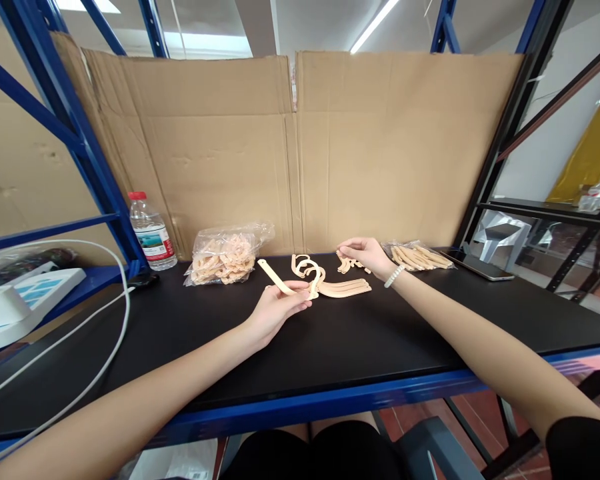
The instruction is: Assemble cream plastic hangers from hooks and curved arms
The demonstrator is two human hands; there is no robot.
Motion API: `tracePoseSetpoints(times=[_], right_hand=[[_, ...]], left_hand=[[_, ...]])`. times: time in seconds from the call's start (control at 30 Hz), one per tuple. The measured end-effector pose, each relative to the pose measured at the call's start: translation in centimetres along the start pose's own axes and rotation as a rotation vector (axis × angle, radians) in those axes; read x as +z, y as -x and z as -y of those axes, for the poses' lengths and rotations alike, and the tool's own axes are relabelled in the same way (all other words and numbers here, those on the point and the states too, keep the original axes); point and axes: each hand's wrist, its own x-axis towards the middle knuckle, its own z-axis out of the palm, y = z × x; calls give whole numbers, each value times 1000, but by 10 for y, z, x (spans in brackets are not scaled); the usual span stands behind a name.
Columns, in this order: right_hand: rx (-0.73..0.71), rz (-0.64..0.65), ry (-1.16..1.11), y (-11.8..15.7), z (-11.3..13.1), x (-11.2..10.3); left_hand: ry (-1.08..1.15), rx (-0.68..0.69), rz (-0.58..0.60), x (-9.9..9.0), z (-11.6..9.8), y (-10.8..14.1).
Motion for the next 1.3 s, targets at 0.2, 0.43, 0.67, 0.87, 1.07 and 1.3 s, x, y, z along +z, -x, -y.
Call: tracePoseSetpoints(times=[0.2,0.43,0.67,0.87,1.07,1.3], right_hand=[[-129,110,523,-12,-29,-6],[-211,216,651,-9,-32,13],[-160,84,489,-12,-34,12],[-41,-119,188,-9,-24,7],[76,-170,-470,18,17,11],[232,-24,-614,43,43,34]], left_hand=[[54,-38,67,2,-2,0],[92,-46,71,0,0,-3],[115,-57,55,1,0,-3],[117,-75,76,-2,1,-3],[107,-61,74,-3,2,-3],[121,-74,76,-3,2,-1]])
